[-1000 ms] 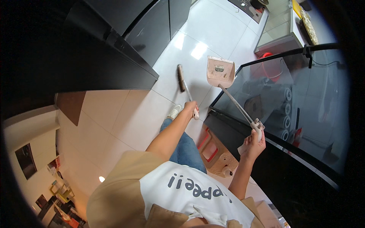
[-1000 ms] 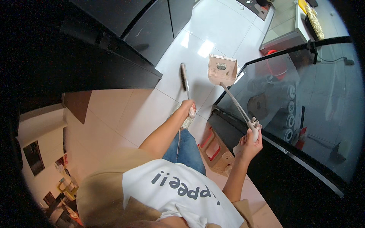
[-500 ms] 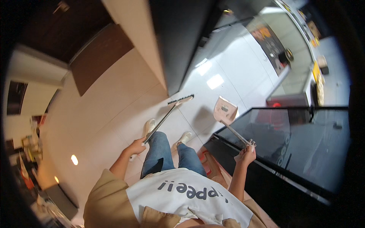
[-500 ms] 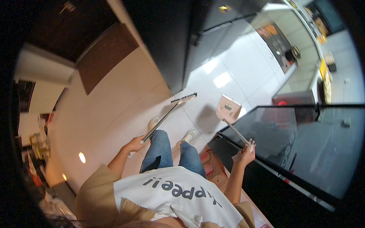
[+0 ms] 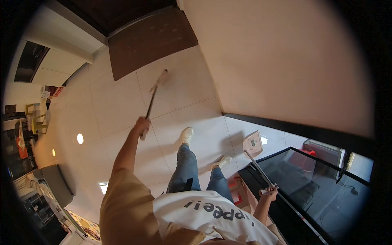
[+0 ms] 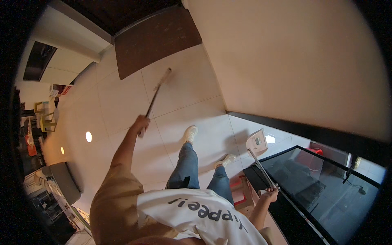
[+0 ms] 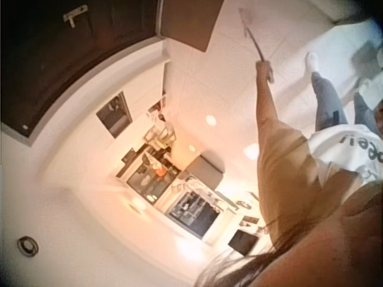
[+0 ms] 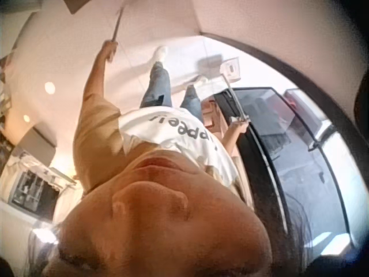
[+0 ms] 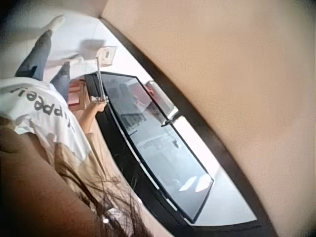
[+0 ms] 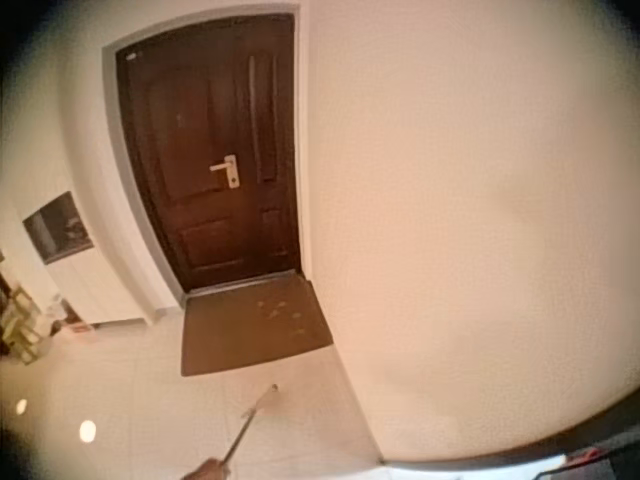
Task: The person washes several dishes and utensils in the kitchen sink, rinses them, and places them on the counter. Then the person sweeps the kitchen floor with a broom and dustpan, collecting debris into the dustpan.
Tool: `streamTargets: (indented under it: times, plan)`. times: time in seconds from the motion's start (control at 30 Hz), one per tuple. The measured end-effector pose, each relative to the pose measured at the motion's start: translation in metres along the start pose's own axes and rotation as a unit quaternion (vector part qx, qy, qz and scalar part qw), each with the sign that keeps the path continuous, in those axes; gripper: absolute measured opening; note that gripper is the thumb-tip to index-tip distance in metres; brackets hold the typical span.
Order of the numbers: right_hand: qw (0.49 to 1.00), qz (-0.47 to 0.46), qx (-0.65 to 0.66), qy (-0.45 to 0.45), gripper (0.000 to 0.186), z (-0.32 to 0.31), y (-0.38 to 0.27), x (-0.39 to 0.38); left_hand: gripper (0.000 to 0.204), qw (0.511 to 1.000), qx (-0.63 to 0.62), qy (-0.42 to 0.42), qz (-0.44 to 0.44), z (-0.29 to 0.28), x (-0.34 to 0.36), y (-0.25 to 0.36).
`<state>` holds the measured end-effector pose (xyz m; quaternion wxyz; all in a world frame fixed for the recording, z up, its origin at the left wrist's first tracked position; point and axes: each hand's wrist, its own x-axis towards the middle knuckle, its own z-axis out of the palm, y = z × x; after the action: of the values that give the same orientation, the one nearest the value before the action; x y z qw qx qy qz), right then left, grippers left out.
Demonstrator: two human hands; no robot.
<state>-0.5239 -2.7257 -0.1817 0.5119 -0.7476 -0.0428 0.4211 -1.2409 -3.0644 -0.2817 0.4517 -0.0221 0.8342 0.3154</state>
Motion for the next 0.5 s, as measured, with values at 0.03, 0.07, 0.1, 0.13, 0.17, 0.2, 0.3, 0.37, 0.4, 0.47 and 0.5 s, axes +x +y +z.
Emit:
streamTargets:
  times: [0.03,0.07,0.1,0.13,0.17,0.2,0.3,0.37,0.4,0.47,0.5]
  plan:
    - [0.997,-0.030,-0.021,0.061,0.018,0.007,0.003,-0.012,0.021,1.000,-0.012,0.008,-0.015,-0.017,0.036,0.023]
    - [0.998,-0.043,-0.035,0.025,0.020,0.008,0.004,-0.024,0.022,1.000,-0.023,0.009,0.013,-0.033,0.067,0.044]
    - [0.998,-0.043,-0.035,0.018,0.020,0.013,0.002,-0.034,0.021,0.999,0.005,0.040,-0.005,-0.047,0.097,0.065]
    - [0.999,-0.041,-0.032,0.006,0.020,0.012,0.000,-0.045,0.020,0.997,0.049,0.058,0.000,-0.055,0.126,0.086]
    - [0.997,-0.025,-0.064,-0.032,0.017,0.013,-0.001,-0.054,0.019,0.994,0.058,0.087,-0.020,-0.061,0.153,0.100]
    - [0.996,-0.016,-0.083,-0.010,0.016,0.013,-0.005,-0.064,0.020,0.991,0.035,0.115,-0.055,-0.065,0.173,0.113]
    - [0.998,-0.028,-0.055,0.018,0.022,0.017,0.001,-0.082,0.024,0.984,0.127,0.094,-0.076,-0.064,0.214,0.110]
    - [0.998,-0.028,-0.052,0.017,0.023,0.018,0.008,-0.089,0.026,0.985,0.130,0.067,-0.095,-0.050,0.207,0.082]
    - [0.997,-0.031,-0.057,0.037,0.024,0.018,0.011,-0.092,0.033,0.990,0.103,0.058,-0.077,-0.037,0.195,0.065]
    - [0.995,-0.034,-0.075,0.055,0.024,0.024,0.014,-0.095,0.063,0.988,0.142,0.060,-0.010,-0.011,0.142,0.023]
    - [0.994,-0.043,-0.079,0.056,0.023,0.027,0.015,-0.096,0.069,0.994,0.110,-0.005,-0.029,-0.006,0.109,0.005]
